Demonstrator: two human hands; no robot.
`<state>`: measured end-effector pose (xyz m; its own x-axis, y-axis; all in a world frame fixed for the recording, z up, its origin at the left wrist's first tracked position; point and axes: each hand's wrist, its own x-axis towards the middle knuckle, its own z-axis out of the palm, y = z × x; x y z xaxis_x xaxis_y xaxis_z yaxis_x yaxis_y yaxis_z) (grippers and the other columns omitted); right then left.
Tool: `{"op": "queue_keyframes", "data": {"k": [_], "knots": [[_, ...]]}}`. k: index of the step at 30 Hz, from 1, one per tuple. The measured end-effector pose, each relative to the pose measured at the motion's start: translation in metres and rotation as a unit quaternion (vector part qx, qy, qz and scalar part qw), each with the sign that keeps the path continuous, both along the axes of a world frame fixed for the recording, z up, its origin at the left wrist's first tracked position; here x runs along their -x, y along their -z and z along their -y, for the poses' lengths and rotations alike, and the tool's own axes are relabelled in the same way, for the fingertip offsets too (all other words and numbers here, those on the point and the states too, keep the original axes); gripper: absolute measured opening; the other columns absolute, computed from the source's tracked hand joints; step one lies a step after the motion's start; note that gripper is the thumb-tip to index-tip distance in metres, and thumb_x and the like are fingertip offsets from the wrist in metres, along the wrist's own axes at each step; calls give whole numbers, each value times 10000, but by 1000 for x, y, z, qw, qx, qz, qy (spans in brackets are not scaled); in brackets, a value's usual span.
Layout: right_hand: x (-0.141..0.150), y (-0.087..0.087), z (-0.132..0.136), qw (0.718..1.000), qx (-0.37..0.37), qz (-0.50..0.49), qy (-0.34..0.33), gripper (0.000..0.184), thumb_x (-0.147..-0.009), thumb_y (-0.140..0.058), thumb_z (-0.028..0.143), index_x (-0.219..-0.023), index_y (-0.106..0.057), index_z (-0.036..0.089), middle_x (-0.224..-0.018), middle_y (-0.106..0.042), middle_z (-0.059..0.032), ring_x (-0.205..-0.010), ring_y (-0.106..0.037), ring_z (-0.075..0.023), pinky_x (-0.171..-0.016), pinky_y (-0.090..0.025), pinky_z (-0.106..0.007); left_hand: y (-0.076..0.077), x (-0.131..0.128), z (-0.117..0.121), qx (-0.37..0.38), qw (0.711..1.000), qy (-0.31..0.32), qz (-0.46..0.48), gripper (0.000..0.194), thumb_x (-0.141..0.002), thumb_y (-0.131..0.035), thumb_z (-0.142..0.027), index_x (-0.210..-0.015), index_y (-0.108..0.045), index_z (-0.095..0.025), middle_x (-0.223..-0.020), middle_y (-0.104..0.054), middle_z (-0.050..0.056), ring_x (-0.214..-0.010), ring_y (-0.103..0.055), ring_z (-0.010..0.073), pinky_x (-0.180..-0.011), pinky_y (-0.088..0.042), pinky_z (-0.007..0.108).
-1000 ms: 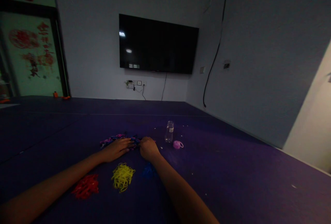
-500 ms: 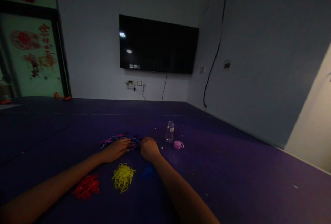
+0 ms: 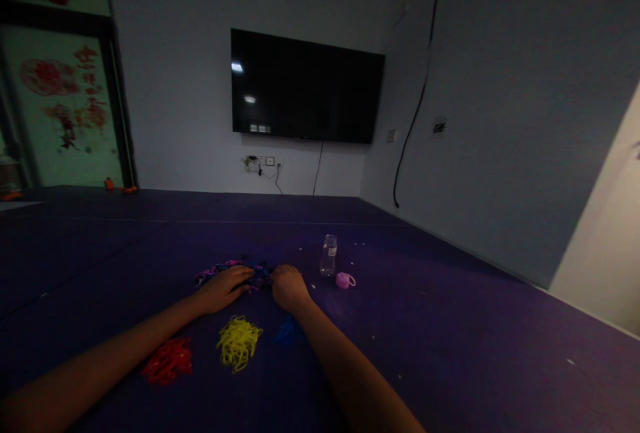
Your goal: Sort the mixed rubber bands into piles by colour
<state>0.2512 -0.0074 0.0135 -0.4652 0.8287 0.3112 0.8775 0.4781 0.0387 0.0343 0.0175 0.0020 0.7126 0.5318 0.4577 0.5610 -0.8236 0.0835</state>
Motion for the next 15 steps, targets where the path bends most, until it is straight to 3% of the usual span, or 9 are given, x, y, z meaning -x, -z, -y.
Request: {"op": "queue_keyframes", "data": {"k": [15], "knots": [[2,-7,6,1000,16,8,0,345,-797,-420,110,-1029,-674,122,-1047,-660,-132,-1043,-555,-222,-919,-362,-304,-4,-1,4,3,1000,-2,-1,285,-902,-475,-245,-1152,-572,-151,-1144,-620,113,-1087,-540,232,-956,-413,373]]}}
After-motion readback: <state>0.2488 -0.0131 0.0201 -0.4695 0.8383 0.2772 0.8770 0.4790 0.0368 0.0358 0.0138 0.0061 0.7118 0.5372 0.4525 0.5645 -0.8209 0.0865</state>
